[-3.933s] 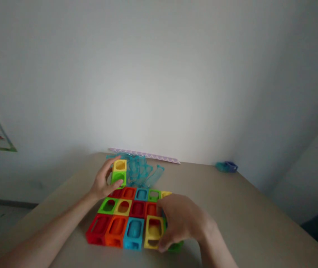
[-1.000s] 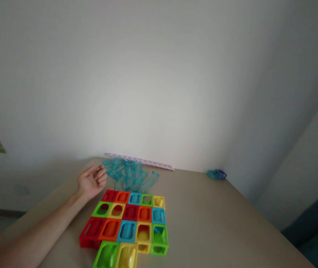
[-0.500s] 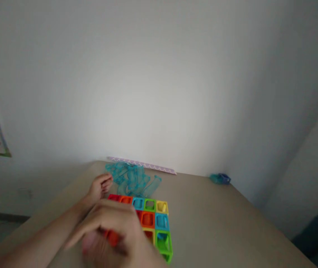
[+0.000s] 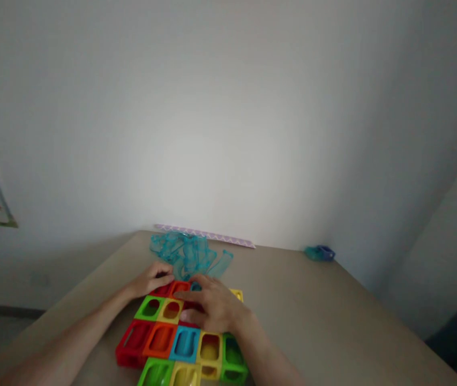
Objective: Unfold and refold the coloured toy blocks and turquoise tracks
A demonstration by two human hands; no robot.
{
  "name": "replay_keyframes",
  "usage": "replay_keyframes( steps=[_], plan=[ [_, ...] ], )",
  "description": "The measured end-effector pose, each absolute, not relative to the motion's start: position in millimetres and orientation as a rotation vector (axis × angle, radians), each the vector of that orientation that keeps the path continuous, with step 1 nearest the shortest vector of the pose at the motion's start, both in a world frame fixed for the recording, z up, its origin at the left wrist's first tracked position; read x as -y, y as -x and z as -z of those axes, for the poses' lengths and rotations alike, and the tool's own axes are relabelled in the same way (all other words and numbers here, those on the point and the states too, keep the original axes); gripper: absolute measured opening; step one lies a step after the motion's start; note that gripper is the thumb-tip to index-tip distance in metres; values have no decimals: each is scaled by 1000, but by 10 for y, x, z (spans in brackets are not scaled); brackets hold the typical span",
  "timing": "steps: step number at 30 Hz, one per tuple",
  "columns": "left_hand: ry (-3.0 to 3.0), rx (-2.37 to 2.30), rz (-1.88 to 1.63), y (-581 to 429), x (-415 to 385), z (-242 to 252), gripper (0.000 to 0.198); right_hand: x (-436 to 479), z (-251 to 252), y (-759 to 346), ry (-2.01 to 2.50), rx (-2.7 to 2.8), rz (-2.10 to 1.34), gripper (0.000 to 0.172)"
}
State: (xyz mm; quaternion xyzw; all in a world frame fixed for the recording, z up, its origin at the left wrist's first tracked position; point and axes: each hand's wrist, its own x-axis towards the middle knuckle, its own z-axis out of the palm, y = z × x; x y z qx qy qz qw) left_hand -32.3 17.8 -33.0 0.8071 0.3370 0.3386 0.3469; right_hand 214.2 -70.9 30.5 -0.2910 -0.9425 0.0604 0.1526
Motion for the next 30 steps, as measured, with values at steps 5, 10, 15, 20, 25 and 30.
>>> replay_keyframes(
  steps=[5, 10, 15, 20, 25, 30],
  plan=[
    [-2133, -824, -1020, 318, -104, 284, 33, 686, -296, -2121, 860, 2706, -271, 47],
    [-2069, -798, -1230, 301, -40, 202, 28, 672, -270, -2124, 848, 2685, -309, 46],
    [-1315, -822, -1616, 294, -126, 190, 31, 664, -254, -2118, 787, 2653, -337, 44],
    [-1291, -607, -1253, 210, 20, 71, 38, 614, -199, -2147, 1066, 2281, -189, 26],
    [-1630, -522, -819, 116, 252, -56, 52, 555, -118, -2155, 1267, 2303, -177, 23],
    [-1642, -486, -751, 84, 258, -55, 49, 552, -106, -2116, 1358, 2377, -211, 26]
  ],
)
